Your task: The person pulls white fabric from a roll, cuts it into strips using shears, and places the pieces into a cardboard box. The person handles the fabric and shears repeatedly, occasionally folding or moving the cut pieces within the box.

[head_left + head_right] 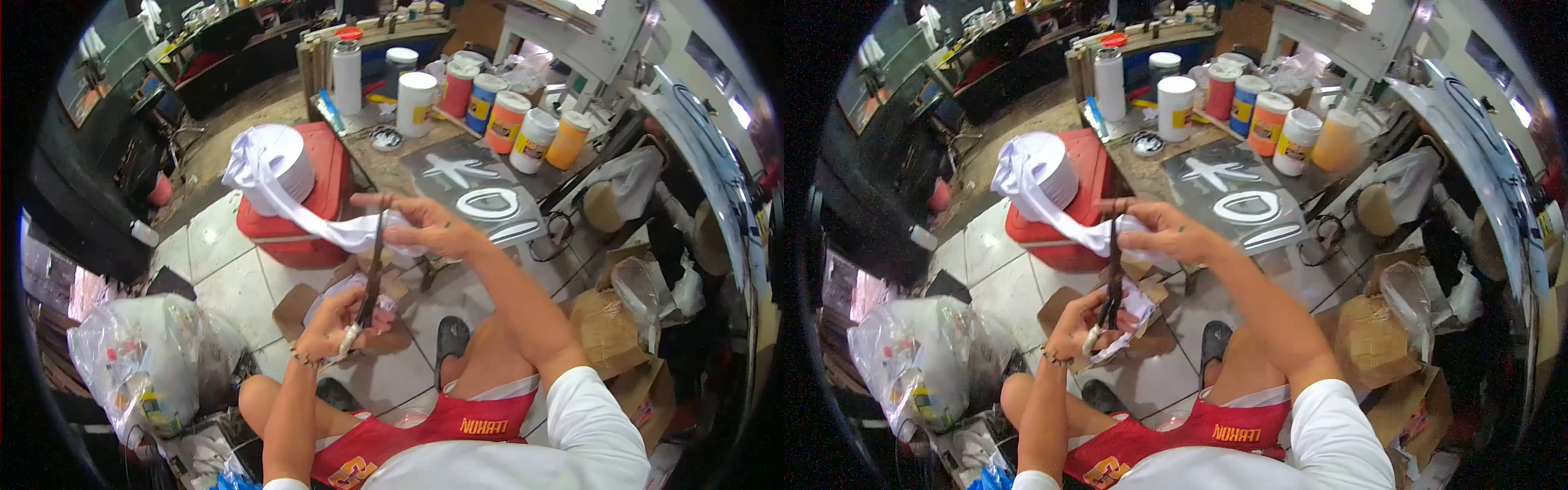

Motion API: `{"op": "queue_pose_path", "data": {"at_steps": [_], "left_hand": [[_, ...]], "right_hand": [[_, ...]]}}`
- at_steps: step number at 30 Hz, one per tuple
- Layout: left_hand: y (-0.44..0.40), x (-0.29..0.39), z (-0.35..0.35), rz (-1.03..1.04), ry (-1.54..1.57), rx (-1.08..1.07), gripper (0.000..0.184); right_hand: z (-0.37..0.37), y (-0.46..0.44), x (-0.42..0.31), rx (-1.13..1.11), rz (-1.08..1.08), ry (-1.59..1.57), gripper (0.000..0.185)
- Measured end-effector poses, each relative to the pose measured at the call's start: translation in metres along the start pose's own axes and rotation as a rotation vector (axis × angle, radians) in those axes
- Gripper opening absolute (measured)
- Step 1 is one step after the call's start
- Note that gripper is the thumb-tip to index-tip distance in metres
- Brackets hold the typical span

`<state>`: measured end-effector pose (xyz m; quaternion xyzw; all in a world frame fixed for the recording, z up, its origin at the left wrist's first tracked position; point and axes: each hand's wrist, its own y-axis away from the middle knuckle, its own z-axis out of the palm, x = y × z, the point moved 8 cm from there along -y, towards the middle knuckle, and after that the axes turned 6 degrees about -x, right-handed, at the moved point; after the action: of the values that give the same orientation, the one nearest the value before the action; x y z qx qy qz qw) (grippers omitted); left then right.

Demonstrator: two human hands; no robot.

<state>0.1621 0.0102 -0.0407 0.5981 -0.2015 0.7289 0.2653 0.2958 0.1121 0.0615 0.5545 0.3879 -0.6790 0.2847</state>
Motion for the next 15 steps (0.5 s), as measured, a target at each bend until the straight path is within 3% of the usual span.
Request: {"op": "queue_pose_path", "data": {"at_steps": [1, 2, 7, 11, 14, 15], "left_hand": [[0.001, 0.002, 0.002, 0.034, 0.002, -0.018, 0.06], [0.001, 0.005, 0.002, 0.008, 0.021, 0.03, 0.074], [0.003, 0.005, 0.001, -0.021, 0.166, 0.027, 0.09], [-0.001, 0.0, -0.002, 0.133, 0.092, 0.028, 0.096], [-0.002, -0.006, -0.008, 0.121, 0.046, 0.052, 0.09], [0.0, -0.014, -0.012, 0.031, 0.106, 0.052, 0.08]], "right_hand": [[-0.004, -0.002, 0.016, 0.007, 0.029, -0.026, 0.032], [-0.009, -0.002, 0.03, 0.02, 0.059, -0.05, 0.031], [0.005, -0.006, 0.027, 0.006, 0.0, -0.108, 0.028], [0.018, -0.008, 0.053, -0.13, 0.192, -0.132, 0.027], [0.013, -0.01, 0.057, -0.115, 0.22, -0.052, 0.026], [0.008, -0.009, 0.054, -0.086, 0.197, -0.012, 0.027]]}}
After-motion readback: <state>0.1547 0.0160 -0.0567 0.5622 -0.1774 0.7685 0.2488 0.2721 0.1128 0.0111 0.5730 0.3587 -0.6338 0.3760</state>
